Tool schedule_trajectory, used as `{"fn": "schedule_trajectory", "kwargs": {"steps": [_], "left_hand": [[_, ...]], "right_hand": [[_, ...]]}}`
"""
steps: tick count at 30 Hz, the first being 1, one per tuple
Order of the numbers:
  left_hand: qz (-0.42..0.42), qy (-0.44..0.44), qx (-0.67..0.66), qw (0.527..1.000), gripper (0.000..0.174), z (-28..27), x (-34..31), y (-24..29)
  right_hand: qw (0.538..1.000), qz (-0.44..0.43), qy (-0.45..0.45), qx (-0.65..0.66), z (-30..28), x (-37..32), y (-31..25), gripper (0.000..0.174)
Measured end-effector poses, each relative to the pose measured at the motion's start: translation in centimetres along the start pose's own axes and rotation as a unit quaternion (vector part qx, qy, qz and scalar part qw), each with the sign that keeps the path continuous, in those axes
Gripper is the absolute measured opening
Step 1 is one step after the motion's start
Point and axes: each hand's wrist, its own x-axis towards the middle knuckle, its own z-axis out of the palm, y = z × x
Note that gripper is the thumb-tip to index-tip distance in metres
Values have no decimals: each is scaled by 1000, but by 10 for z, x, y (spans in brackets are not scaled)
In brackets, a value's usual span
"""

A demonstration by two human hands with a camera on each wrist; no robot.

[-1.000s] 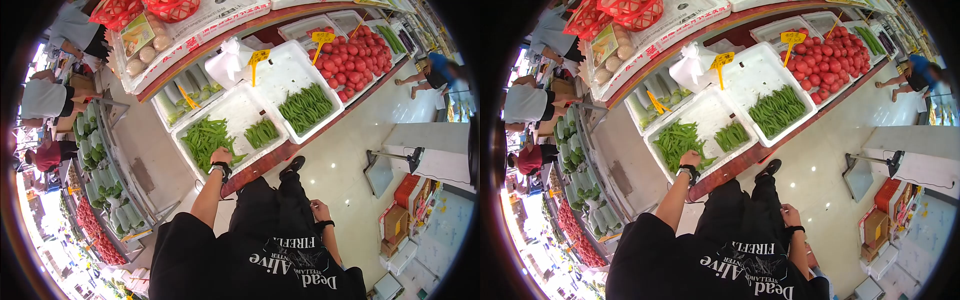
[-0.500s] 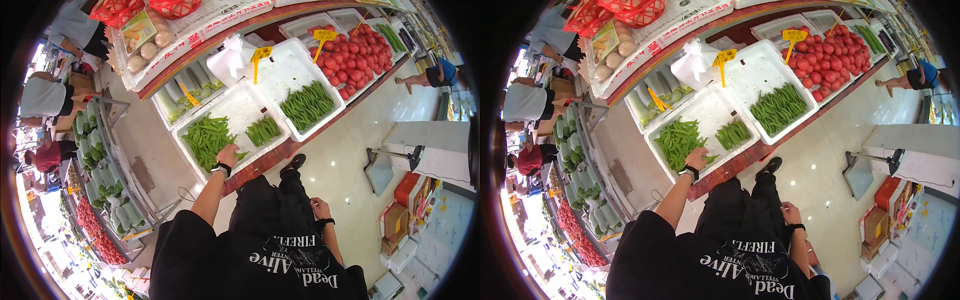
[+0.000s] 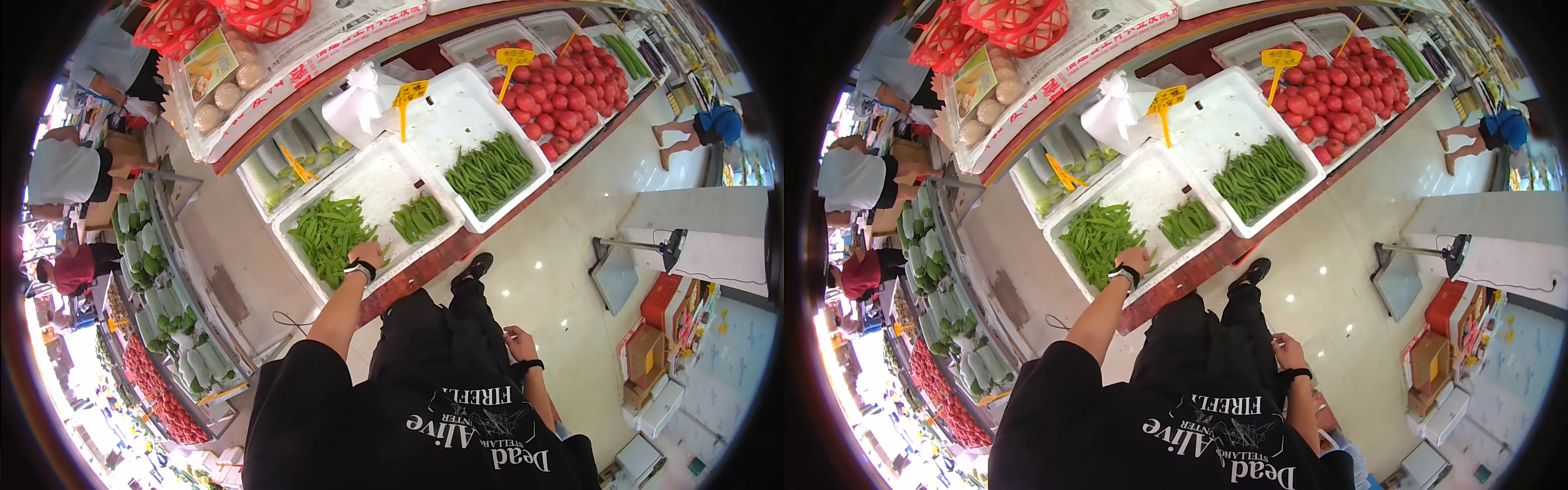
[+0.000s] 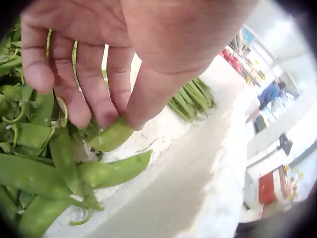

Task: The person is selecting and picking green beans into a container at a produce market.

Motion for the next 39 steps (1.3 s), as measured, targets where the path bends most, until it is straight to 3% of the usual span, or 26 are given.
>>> {"fn": "schedule_trajectory", "kwargs": {"steps": [5,10,12,17,21,24,27,33,39], "left_hand": [[-31,8,-190,981,24,-8,13,-25],[-130,-111,-336,926,23,-4,30,-13],[-45,-113,-240,963,20,36,66,-28],[20,-140,-69,988,33,65,102,0],[-150,-144,-189,960,28,50,83,22],[-175,-104,-201,958,25,50,79,12],[-129,5,-176,976,22,10,33,14],[13,-77,-55,995,27,14,9,-34],[77,-93,34,992,24,13,-7,-18]], "right_hand": [[1000,-1,1,6,0,1,2,27],[1000,-11,-18,-4,-1,9,-3,28],[1000,-6,-16,6,-6,9,-10,28],[1000,-8,4,8,-13,4,-11,28],[1000,5,6,-5,-12,-2,0,28],[1000,11,2,-2,-8,-2,9,27],[1000,7,-8,-10,-3,1,8,27],[999,-25,-23,-20,0,17,-16,27],[999,-38,-23,-4,-8,22,-36,28]]}}
